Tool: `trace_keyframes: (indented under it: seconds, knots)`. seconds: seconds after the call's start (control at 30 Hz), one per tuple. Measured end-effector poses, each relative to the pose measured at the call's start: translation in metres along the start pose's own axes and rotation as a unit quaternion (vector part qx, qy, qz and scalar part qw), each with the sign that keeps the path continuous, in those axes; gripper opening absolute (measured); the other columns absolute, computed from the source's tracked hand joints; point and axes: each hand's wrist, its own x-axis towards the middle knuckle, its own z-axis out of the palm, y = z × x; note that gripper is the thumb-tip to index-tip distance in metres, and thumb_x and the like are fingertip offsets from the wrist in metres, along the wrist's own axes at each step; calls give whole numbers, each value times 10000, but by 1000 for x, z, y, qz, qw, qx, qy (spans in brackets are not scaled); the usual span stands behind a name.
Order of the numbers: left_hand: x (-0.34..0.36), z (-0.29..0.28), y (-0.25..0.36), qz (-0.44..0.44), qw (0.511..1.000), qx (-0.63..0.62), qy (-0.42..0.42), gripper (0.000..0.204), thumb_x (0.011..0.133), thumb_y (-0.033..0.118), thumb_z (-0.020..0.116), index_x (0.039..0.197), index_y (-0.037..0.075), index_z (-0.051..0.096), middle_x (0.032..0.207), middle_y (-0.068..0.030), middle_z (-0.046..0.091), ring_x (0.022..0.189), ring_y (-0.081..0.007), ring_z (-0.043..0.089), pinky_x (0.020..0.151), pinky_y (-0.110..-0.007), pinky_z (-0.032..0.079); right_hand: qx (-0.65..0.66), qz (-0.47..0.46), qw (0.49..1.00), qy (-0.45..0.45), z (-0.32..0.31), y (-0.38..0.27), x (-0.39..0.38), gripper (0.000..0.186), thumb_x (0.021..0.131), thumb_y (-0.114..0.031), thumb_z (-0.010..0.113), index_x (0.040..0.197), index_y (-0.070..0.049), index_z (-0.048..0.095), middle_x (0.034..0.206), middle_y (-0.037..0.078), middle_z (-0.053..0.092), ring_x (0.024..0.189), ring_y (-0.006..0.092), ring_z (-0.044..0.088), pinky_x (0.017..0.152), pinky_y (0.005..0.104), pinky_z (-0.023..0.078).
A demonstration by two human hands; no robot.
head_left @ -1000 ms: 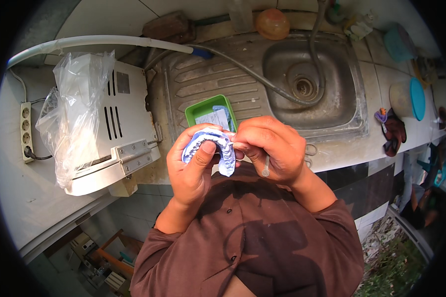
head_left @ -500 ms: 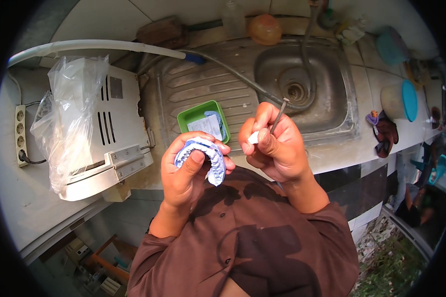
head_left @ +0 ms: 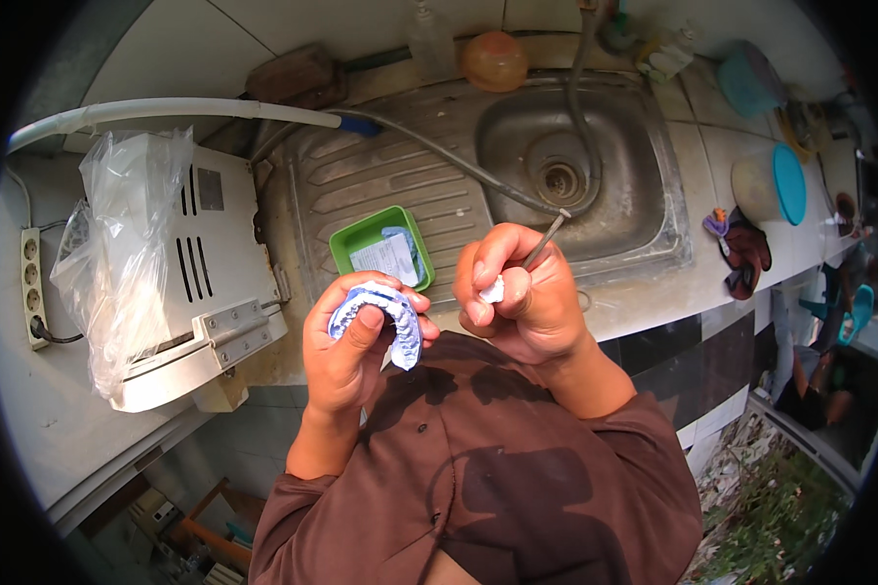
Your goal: The person trims a blue dental impression using a model trimmer machine and then refines the edges with scissors and a small metal tool while standing at a laboratory bench.
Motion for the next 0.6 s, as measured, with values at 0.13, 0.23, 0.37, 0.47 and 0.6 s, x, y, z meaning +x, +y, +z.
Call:
trace_keyframes:
  seconds: [0.13, 0.23, 0.37, 0.47, 0.6]
  knots:
    - [1, -2, -1, -4, 1000, -20, -16, 362, 946, 234, 662, 1143, -45, 542, 1004, -231, 657, 818, -307, 705, 705, -397, 607, -13, -8, 1000, -8, 1, -1, 0, 343, 899, -298, 716, 1007, 13, 622, 820, 92, 675, 719, 157, 660, 520, 198, 417]
    - [0, -4, -2, -4, 999, -27, -22, 355, 949, 226, 660, 1138, -52, 547, 1016, -244, 663, 837, -314, 709, 731, -402, 609, -20, 9, 1000, 20, 8, -5, 1, 303, 848, -272, 777, 940, -30, 618, 769, 88, 630, 670, 133, 599, 524, 218, 429]
    - [1, -3, -1, -5, 999, -27, -24, 353, 951, 226, 658, 1140, -52, 548, 1017, -244, 665, 840, -313, 709, 737, -399, 605, -6, -50, 999, -18, 2, 2, 3, 310, 872, -235, 751, 992, 23, 628, 846, 128, 678, 771, 185, 681, 564, 212, 452]
    - [2, -4, -1, -4, 999, -22, -24, 354, 951, 228, 658, 1140, -51, 549, 1016, -243, 666, 841, -312, 709, 735, -395, 603, -12, -38, 999, -21, 0, -1, 1, 302, 868, -195, 754, 1020, 40, 643, 879, 142, 687, 785, 194, 686, 594, 220, 481]
    - [0, -7, 0, -3, 999, -24, -29, 355, 947, 221, 662, 1148, -47, 546, 1037, -249, 660, 858, -320, 707, 748, -405, 605, -25, -18, 1000, 6, 7, -4, 0, 307, 874, -149, 746, 1073, 63, 647, 920, 158, 694, 811, 208, 696, 669, 261, 540]
